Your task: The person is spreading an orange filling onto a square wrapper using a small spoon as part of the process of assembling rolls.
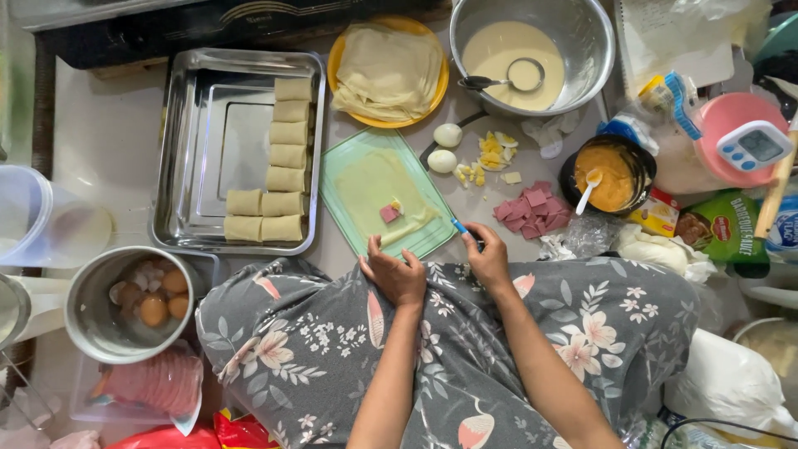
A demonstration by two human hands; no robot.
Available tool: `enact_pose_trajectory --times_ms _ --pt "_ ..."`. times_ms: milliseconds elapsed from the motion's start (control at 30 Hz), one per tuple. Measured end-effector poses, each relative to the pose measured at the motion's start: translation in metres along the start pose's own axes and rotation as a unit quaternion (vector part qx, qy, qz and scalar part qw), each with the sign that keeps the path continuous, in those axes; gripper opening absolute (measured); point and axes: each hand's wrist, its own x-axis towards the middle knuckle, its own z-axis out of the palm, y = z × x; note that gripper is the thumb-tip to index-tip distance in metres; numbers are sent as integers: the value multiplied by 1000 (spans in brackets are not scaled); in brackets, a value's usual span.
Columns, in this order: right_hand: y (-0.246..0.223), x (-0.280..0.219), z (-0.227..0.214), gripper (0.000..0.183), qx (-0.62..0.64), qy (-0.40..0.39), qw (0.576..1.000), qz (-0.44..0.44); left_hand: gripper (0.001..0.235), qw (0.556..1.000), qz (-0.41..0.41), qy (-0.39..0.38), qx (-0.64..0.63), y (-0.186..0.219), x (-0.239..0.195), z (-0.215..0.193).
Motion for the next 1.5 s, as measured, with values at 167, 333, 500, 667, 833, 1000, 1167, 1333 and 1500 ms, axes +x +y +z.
enact_pose_trajectory --times_ms 167,333,500,667,833,1000,1167,1333,1500 --pt "13 -4 -25 18 -20 31 999 -3 66 1000 4 3 17 -3 -2 4" --pt "55 -3 -36 18 -30 61 995 71 65 1000 0 -7 3 0 0 2" --pt "71 1 -40 15 -71 84 991 75 68 1000 4 -13 17 -3 -1 5" --pt "71 4 -43 16 -90 98 987 86 68 1000 6 -23 19 2 1 3" --pt "80 8 -47 16 -122 98 982 108 68 999 7 -37 20 1 2 5" --pt "60 7 -50 17 -135 91 978 132 68 999 11 -39 22 2 2 5" --pt "68 8 -49 17 -137 85 976 144 68 999 12 -41 24 1 2 7" --pt "73 7 -46 16 -161 73 976 128 68 999 11 -40 25 2 3 7" --pt "66 7 -45 17 -176 65 975 122 66 999 7 -46 17 4 4 5"
